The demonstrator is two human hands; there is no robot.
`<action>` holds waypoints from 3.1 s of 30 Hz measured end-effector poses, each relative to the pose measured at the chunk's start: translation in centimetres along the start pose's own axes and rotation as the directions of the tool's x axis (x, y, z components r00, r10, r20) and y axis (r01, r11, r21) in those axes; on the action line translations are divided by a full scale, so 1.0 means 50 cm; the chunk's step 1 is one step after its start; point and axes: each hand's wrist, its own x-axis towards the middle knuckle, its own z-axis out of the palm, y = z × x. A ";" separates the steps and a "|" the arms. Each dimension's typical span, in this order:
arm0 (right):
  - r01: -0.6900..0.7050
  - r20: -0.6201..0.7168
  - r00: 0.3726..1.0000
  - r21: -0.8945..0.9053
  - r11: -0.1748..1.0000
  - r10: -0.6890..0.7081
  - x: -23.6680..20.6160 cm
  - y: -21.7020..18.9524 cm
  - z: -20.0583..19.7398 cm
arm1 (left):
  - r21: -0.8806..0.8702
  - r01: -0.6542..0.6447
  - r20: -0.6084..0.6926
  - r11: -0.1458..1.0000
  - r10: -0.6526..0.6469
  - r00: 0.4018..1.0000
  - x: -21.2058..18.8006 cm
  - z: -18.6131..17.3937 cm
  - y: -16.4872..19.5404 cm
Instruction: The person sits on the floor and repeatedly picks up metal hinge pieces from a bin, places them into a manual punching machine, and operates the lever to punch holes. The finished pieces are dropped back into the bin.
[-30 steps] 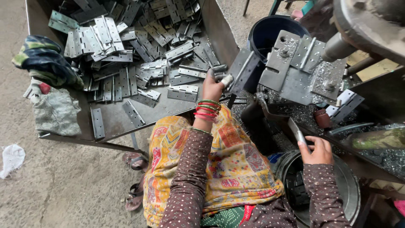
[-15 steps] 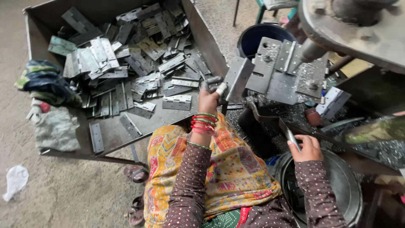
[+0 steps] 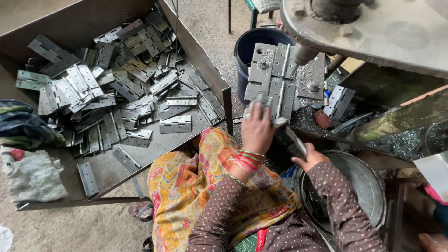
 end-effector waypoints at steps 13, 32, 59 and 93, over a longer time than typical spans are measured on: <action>0.048 -0.009 0.999 -0.011 0.999 -0.048 0.019 0.017 0.008 | 0.199 -0.141 0.155 0.970 0.111 0.982 0.079 0.089 0.015; -0.057 0.021 0.998 0.074 0.996 0.056 0.020 0.015 0.061 | 0.273 -0.101 0.151 0.957 0.061 0.987 0.072 0.105 0.030; -0.034 -0.184 0.980 0.214 0.976 0.075 -0.023 0.001 0.177 | 0.212 -0.099 0.232 0.972 0.048 0.971 0.102 0.134 0.006; -0.104 -0.187 0.972 0.203 0.974 0.143 -0.022 0.022 0.189 | 0.123 -0.031 0.232 0.992 0.002 0.973 0.227 0.189 -0.030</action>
